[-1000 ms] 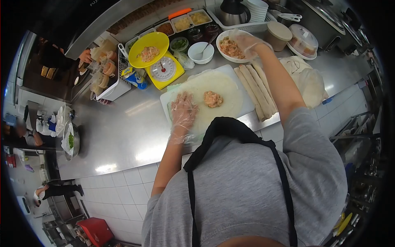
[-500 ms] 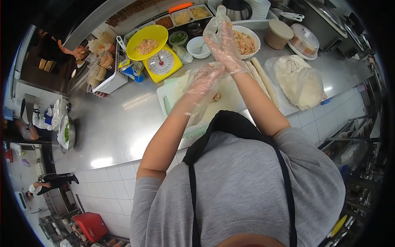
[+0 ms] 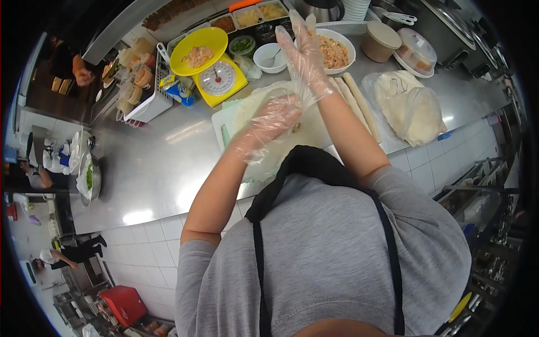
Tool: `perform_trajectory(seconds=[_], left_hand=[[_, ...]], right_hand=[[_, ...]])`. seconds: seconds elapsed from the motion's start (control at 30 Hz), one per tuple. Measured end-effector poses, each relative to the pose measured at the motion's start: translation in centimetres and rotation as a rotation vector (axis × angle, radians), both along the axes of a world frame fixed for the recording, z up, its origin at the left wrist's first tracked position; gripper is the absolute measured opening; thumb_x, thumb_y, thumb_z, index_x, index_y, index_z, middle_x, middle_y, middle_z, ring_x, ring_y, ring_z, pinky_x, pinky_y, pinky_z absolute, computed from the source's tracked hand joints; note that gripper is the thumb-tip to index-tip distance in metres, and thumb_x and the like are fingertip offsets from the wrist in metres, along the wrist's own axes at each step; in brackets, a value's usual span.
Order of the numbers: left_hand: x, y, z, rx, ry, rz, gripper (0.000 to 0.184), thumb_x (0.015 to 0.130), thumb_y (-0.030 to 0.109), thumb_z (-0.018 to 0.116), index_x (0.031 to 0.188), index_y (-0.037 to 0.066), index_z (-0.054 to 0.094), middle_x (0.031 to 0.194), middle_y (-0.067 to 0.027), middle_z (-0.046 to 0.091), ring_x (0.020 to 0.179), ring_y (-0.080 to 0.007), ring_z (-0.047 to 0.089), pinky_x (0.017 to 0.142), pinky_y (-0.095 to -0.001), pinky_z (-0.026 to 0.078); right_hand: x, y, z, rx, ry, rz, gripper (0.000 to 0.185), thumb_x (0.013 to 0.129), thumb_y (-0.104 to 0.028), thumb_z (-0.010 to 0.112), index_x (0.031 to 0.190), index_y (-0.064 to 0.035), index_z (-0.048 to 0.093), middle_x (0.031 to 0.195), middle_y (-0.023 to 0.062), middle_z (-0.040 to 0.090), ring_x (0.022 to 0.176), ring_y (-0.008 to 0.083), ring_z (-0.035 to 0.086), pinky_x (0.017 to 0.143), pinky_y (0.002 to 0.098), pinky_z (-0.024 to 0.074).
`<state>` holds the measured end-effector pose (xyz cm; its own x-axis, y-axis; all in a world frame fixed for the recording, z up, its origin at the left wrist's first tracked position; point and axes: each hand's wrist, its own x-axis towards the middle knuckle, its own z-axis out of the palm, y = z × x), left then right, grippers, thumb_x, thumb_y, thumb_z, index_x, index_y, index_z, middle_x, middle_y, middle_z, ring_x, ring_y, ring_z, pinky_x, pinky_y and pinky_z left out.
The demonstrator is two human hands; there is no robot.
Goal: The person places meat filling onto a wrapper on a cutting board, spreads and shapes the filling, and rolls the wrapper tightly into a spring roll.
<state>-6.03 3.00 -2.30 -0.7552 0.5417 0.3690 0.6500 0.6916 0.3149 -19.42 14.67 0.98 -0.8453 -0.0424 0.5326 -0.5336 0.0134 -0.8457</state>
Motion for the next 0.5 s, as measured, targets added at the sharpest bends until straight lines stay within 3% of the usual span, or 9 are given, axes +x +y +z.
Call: perform_trajectory(seconds=[0.03,0.07,0.13,0.2,0.23,0.3,0.33,0.4,0.5], left_hand=[[0.0,-1.3,-1.4,-0.079,0.350,-0.099,0.027,0.087,0.022,0.057,0.106,0.003,0.059,0.106,-0.0181,0.059,0.095,-0.0337,0.056,0.086,-0.0402,0.043],[1.1,-1.4,0.3,-0.069,0.338,-0.089,0.027,0.087,0.022,0.057,0.106,0.003,0.059,0.106,-0.0181,0.059,0.095,-0.0337,0.056,0.086,-0.0402,0.043],[3.0,-2.4,3.6,0.374,-0.269,0.411,0.020,0.079,0.010,0.060,0.098,0.005,0.060,0.102,-0.0166,0.060,0.097,-0.0319,0.057,0.087,-0.0392,0.045],[3.1,-5.5,1.6,0.294,-0.237,0.483,0.022,0.079,0.011,0.061,0.100,0.005,0.060,0.103,-0.0158,0.060,0.098,-0.0316,0.056,0.088,-0.0388,0.044],[3.1,-6.5,0.3,0.207,-0.194,0.545,0.024,0.080,0.013,0.061,0.102,0.006,0.060,0.104,-0.0151,0.060,0.098,-0.0312,0.056,0.090,-0.0385,0.043],[3.3,-5.9,-2.1,0.278,-0.141,0.482,0.025,0.080,0.015,0.062,0.103,0.006,0.062,0.104,-0.0141,0.061,0.100,-0.0297,0.056,0.091,-0.0382,0.042],[3.3,-4.9,-3.1,0.349,-0.084,0.413,0.026,0.079,0.017,0.064,0.103,0.006,0.064,0.105,-0.0131,0.062,0.102,-0.0281,0.057,0.093,-0.0379,0.041],[3.0,-2.4,-4.2,0.383,-0.027,0.358,0.023,0.081,0.016,0.062,0.101,0.004,0.065,0.100,-0.0130,0.063,0.097,-0.0280,0.058,0.091,-0.0381,0.041],[2.8,-1.1,-6.1,0.525,-0.255,0.246,0.023,0.078,0.012,0.064,0.101,0.008,0.065,0.096,-0.0121,0.063,0.093,-0.0314,0.058,0.083,-0.0408,0.043]], right_hand=[[-0.1,0.9,-0.1,0.174,0.076,0.035,0.075,0.078,-0.056,0.062,0.136,-0.0129,0.043,0.141,0.0251,0.033,0.129,0.0346,0.035,0.106,0.0390,0.0284],[0.1,2.1,0.0,0.351,0.149,0.069,0.064,0.080,-0.051,0.062,0.130,-0.0121,0.052,0.139,0.0225,0.040,0.126,0.0324,0.039,0.106,0.0384,0.0295],[1.7,4.6,-0.2,0.084,-0.043,0.385,0.041,0.085,-0.036,0.063,0.118,-0.0113,0.062,0.128,0.0179,0.052,0.114,0.0282,0.051,0.099,0.0363,0.0387],[3.8,6.8,0.4,0.521,-0.200,0.442,0.026,0.085,-0.024,0.064,0.108,-0.0122,0.066,0.116,0.0137,0.059,0.099,0.0238,0.059,0.087,0.0358,0.0467],[4.0,7.0,-1.0,0.520,-0.204,0.448,0.026,0.085,-0.024,0.064,0.108,-0.0122,0.066,0.116,0.0137,0.059,0.099,0.0238,0.059,0.087,0.0358,0.0467],[4.5,6.8,-5.1,0.507,-0.133,0.564,0.018,0.083,-0.021,0.066,0.098,-0.0105,0.067,0.098,0.0108,0.063,0.085,0.0249,0.062,0.077,0.0356,0.0493],[5.2,6.5,-5.6,0.510,-0.138,0.568,0.018,0.083,-0.021,0.066,0.098,-0.0105,0.067,0.098,0.0108,0.063,0.085,0.0249,0.062,0.077,0.0356,0.0493],[6.7,5.8,-6.3,0.649,0.159,0.590,0.015,0.080,-0.019,0.067,0.092,-0.0094,0.067,0.091,0.0094,0.062,0.083,0.0279,0.060,0.077,0.0364,0.0483],[7.9,6.1,-8.0,0.647,0.140,0.605,0.015,0.078,-0.013,0.067,0.093,-0.0099,0.067,0.093,0.0105,0.059,0.089,0.0294,0.058,0.080,0.0370,0.0464]])
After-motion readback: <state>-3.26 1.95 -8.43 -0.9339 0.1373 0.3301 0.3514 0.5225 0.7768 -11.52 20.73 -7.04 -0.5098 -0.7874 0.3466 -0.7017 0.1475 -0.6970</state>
